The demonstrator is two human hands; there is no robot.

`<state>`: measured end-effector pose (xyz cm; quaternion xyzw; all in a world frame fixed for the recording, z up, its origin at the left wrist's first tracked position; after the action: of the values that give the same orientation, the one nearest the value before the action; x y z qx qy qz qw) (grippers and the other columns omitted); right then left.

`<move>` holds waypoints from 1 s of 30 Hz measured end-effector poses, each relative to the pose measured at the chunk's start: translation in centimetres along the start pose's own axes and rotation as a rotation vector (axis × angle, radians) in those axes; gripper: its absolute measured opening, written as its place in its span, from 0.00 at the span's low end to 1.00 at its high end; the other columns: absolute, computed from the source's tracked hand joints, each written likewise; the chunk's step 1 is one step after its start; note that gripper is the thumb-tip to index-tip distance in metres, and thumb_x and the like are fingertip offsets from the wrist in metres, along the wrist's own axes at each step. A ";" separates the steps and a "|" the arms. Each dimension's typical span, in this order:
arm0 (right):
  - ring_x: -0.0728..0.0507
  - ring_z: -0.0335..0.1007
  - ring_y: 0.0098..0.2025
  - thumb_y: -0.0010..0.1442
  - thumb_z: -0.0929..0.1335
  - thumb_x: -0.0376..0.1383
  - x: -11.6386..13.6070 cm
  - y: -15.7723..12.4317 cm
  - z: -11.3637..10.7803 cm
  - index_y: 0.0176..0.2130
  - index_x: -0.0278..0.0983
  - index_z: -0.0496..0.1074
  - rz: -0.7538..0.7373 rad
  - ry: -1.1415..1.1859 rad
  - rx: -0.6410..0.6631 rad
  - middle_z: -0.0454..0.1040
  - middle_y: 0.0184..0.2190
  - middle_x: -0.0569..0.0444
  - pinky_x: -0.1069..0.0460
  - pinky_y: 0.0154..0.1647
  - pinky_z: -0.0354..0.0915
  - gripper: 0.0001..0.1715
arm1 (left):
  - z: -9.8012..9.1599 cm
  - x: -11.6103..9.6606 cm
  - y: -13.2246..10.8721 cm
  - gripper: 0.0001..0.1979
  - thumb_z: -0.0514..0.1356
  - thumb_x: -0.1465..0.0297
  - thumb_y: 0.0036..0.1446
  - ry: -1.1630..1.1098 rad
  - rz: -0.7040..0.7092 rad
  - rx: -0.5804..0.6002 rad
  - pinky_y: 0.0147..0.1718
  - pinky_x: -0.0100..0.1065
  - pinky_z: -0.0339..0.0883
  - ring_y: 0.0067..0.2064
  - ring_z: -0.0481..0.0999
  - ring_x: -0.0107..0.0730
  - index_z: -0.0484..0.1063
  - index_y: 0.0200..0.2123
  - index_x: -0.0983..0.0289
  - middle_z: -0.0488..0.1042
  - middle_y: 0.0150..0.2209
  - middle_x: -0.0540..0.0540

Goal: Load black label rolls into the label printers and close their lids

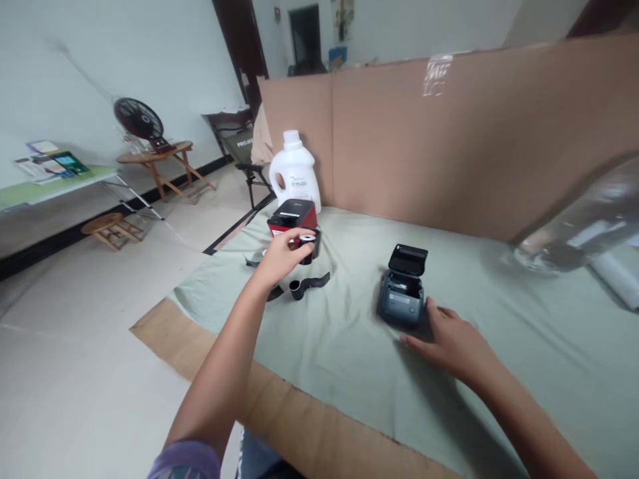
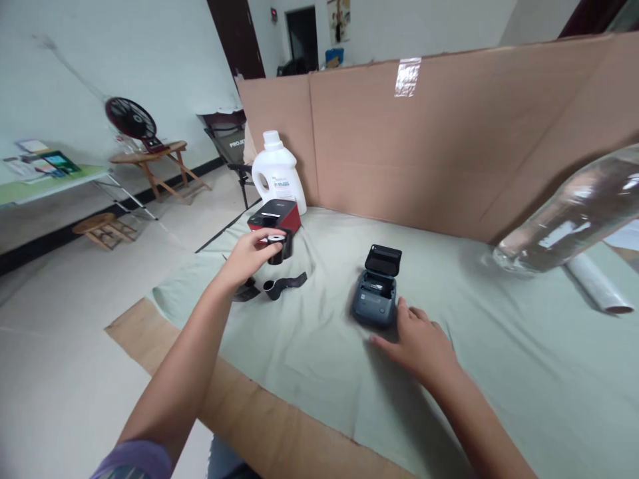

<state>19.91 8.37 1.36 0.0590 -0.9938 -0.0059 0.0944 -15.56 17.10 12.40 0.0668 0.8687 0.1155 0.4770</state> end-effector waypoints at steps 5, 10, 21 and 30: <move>0.31 0.79 0.38 0.62 0.66 0.61 1.2 -0.5 -9.8 0.58 0.41 0.75 -0.023 0.230 -0.130 0.82 0.46 0.40 0.40 0.33 0.71 0.38 | 5.9 -5.0 1.8 0.27 0.66 0.63 0.57 -0.408 0.069 0.220 0.49 0.40 0.72 0.48 0.77 0.39 0.73 0.60 0.63 0.78 0.47 0.57; 0.34 0.78 0.47 0.65 0.67 0.52 5.3 1.8 -15.9 0.54 0.42 0.77 -0.118 0.563 -0.291 0.81 0.50 0.47 0.44 0.35 0.73 0.25 | 12.2 -7.7 0.7 0.29 0.66 0.59 0.60 -0.551 -0.021 0.438 0.38 0.36 0.72 0.38 0.78 0.36 0.69 0.62 0.58 0.76 0.35 0.52; 0.46 0.70 0.31 0.62 0.68 0.40 6.1 5.4 -11.2 0.42 0.39 0.76 -0.165 0.476 0.056 0.78 0.34 0.54 0.51 0.32 0.63 0.10 | 18.0 -5.4 -2.9 0.31 0.67 0.60 0.60 -0.673 -0.264 0.558 0.28 0.27 0.64 0.30 0.72 0.26 0.64 0.63 0.60 0.75 0.35 0.52; 0.42 0.70 0.36 0.56 0.69 0.35 -0.5 8.4 -6.1 0.37 0.39 0.72 0.102 0.303 0.050 0.77 0.34 0.53 0.49 0.36 0.60 0.06 | 23.9 -3.2 -10.3 0.34 0.67 0.64 0.57 -0.952 -0.478 0.450 0.21 0.24 0.56 0.19 0.61 0.18 0.59 0.63 0.62 0.73 0.26 0.44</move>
<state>20.57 16.75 7.45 0.0108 -0.9697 0.0325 0.2417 6.21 9.71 -0.12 0.0131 0.5524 -0.2258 0.8023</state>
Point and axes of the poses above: each hand's wrist, its own y-axis towards the middle knuckle, its own z-axis out of the palm, x = y × z, the point moved 8 cm from there along y, towards the middle knuckle
